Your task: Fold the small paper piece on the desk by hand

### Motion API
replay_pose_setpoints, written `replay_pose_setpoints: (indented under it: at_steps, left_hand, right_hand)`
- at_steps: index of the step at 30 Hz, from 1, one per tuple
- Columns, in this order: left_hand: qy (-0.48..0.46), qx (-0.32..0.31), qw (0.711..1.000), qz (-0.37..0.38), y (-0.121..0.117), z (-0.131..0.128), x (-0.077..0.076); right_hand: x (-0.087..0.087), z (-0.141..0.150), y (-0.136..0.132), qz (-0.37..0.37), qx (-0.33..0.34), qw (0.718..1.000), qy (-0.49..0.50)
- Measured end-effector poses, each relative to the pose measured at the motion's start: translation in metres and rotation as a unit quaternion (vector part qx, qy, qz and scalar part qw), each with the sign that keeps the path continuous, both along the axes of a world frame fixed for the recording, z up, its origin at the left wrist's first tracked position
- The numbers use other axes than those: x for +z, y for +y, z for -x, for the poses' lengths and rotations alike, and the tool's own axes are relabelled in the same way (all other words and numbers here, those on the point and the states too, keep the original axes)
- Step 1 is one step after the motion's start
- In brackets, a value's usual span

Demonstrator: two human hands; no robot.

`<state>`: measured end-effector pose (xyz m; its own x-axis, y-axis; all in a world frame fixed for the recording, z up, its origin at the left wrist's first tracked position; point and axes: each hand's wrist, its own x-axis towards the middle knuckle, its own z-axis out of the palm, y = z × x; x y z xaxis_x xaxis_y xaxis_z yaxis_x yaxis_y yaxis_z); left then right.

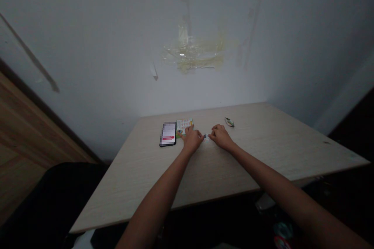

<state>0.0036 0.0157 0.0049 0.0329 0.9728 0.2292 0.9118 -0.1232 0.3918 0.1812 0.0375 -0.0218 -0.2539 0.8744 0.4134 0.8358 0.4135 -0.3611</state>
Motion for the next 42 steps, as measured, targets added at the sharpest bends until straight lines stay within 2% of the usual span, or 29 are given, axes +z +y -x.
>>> replay_pose_setpoints:
  at_steps: [9, 13, 21, 29, 42]
  left_hand:
    - [0.006, -0.051, 0.998, 0.022, -0.005, 0.008, 0.011]
    - [0.033, -0.062, 0.997, 0.007, -0.009, 0.009, 0.014]
    - [0.066, -0.075, 0.993, -0.057, -0.017, 0.007, 0.008]
    - [0.041, -0.096, 0.994, -0.018, -0.011, 0.018, 0.006]
    - [0.029, -0.118, 0.991, -0.054, -0.007, 0.010, 0.002]
  right_hand:
    - [-0.002, -0.002, 0.001, 0.011, -0.010, 1.000, 0.004]
    - [-0.004, -0.003, 0.000, -0.008, -0.008, 1.000, 0.021]
    - [0.002, -0.007, -0.008, -0.028, 0.078, 0.994, 0.065]
    - [0.003, -0.009, -0.007, -0.030, 0.056, 0.997, 0.054]
    - [-0.002, -0.010, -0.001, -0.015, 0.041, 0.997, 0.069]
